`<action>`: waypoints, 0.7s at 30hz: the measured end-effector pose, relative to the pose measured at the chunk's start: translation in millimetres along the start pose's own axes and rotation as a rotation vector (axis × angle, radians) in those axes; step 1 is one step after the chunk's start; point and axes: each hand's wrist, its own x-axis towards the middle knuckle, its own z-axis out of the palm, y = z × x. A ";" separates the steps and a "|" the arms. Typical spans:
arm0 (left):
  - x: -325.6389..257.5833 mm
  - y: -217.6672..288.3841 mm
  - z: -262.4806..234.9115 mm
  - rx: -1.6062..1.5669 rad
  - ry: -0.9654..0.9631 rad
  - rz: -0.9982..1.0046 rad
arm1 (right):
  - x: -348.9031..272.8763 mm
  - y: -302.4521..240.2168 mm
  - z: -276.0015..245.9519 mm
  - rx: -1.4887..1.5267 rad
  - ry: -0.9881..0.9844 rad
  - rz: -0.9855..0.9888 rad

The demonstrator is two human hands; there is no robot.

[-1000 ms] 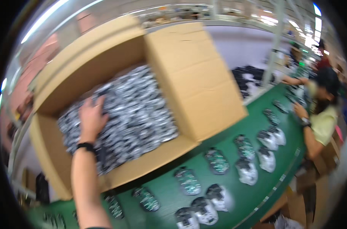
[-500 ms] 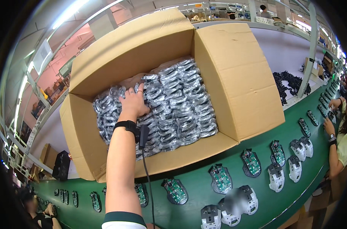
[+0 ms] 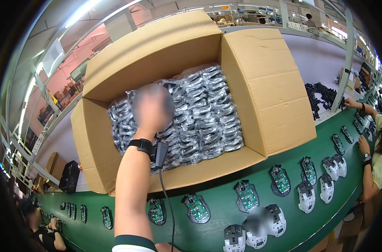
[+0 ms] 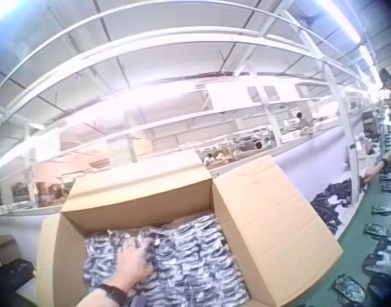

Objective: The person assembles small electronic devices by hand at a factory workstation. They pick up white plastic casings and black internal components, fit them together, and place the finished units into a cardboard box. The person also handles small plastic bags containing parts.

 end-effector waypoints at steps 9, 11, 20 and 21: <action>-42.3 -4.2 -106.7 -0.091 0.244 0.266 | -4.6 -3.1 -9.4 -0.088 -0.038 -0.043; -84.6 2.1 -131.4 -0.207 0.276 0.288 | -7.2 -11.8 -27.5 -0.119 -0.081 -0.029; -349.8 -6.6 -231.8 -0.199 -0.113 0.136 | -11.8 -31.7 -40.9 -0.216 -0.186 -0.046; -368.8 -17.8 -221.3 -0.193 -0.156 0.052 | -11.9 -15.4 -38.2 -0.219 -0.154 -0.092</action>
